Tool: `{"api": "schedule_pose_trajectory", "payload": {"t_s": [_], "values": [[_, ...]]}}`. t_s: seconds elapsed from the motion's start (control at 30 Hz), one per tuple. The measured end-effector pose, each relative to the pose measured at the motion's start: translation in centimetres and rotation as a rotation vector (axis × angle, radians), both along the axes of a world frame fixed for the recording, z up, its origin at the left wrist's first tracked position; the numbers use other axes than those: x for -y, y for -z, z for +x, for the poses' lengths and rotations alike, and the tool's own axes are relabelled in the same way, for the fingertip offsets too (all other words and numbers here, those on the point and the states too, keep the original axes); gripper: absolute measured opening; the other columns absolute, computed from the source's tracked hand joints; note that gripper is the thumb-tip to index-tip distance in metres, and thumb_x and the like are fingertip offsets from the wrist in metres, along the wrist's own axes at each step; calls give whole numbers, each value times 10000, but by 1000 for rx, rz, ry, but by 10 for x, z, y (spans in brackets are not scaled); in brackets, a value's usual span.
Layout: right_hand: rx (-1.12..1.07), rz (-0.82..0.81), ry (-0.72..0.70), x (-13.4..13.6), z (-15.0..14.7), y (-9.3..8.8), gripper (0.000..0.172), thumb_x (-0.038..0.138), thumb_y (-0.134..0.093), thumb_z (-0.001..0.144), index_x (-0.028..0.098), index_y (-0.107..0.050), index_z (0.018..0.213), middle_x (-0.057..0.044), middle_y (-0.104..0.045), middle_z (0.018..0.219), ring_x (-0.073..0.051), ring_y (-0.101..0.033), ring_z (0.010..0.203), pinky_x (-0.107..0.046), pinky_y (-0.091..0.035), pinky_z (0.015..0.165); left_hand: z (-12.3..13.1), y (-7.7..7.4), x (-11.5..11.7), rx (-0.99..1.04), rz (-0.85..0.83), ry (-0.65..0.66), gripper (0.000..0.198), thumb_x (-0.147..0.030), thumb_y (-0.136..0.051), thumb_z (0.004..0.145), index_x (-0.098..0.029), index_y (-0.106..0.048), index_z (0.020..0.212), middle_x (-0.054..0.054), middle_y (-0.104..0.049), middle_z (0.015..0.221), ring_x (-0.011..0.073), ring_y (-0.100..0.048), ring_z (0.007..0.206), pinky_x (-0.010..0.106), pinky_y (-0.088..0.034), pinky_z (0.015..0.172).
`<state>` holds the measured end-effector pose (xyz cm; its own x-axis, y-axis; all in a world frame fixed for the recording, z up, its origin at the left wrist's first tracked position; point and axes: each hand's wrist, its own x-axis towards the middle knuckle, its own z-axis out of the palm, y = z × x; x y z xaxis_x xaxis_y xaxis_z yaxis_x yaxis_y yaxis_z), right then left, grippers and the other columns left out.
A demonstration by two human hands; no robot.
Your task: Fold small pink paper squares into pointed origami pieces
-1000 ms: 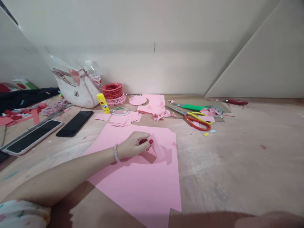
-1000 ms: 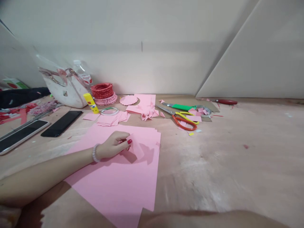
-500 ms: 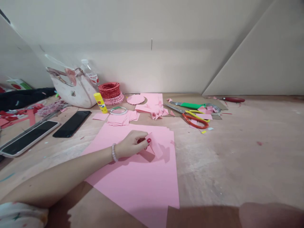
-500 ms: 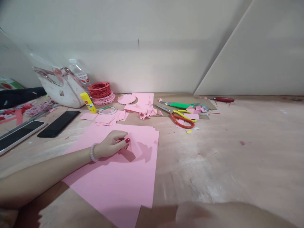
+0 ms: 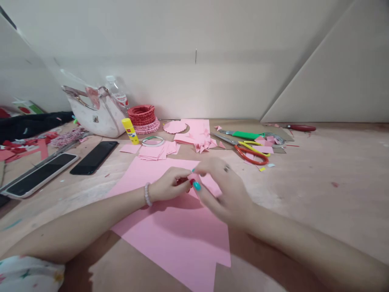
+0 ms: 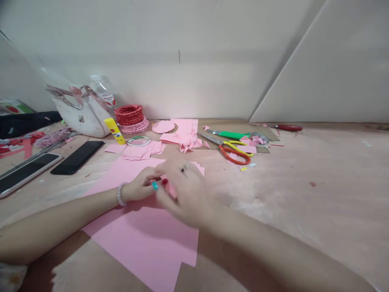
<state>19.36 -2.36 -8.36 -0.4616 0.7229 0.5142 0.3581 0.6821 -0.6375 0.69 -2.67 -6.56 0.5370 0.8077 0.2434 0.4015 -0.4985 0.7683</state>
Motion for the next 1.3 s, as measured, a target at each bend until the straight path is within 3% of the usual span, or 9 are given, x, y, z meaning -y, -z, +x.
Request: {"api": "schedule_pose_trajectory", "payload": {"t_s": [0.1, 0.17, 0.23, 0.5, 1.1, 1.3], "values": [[-55, -270, 44, 7, -13, -19, 89, 251, -406, 825, 202, -472, 861, -26, -532, 802, -145, -498, 723, -289, -415, 648, -1, 2, -2, -23, 64, 93, 280, -281, -426, 812, -120, -505, 596, -16, -488, 545, 60, -408, 512, 173, -323, 518], [-64, -427, -39, 8, -18, -21, 139, 275, -361, 848, 197, -452, 778, -1, -500, 739, -127, -480, 698, -262, -402, 638, 0, 2, -3, -40, 77, 79, 305, -293, -416, 822, -119, -500, 586, -20, -468, 538, 56, -390, 507, 172, -315, 511], [-84, -474, -77, 5, -18, -16, 190, 295, -363, 853, 192, -440, 713, 13, -471, 695, -118, -459, 682, -243, -384, 630, 0, 2, -3, -40, 55, 63, 328, -318, -416, 827, -120, -495, 578, -22, -459, 529, 56, -392, 501, 171, -319, 504], [-128, -475, -59, -1, -16, -9, 221, 312, -384, 853, 188, -455, 684, 17, -473, 687, -118, -457, 683, -233, -374, 637, 2, 4, -1, 57, -195, 56, 374, -421, -407, 826, -122, -490, 617, -28, -470, 496, 46, -431, 407, 157, -341, 421], [-118, -442, -59, -2, -16, -5, 245, 340, -378, 857, 185, -455, 683, 7, -506, 696, -122, -483, 677, -247, -385, 624, 4, -1, 1, 67, -238, 25, 416, -459, -396, 820, -120, -496, 601, -28, -472, 490, 39, -419, 374, 145, -329, 374], [-140, -419, -22, -1, -16, -9, 228, 324, -362, 861, 196, -467, 704, 10, -506, 702, -127, -495, 698, -249, -409, 661, 4, 1, -1, 49, -251, 21, 389, -399, -382, 837, -118, -508, 600, -24, -483, 493, 35, -416, 383, 140, -328, 377]]}}
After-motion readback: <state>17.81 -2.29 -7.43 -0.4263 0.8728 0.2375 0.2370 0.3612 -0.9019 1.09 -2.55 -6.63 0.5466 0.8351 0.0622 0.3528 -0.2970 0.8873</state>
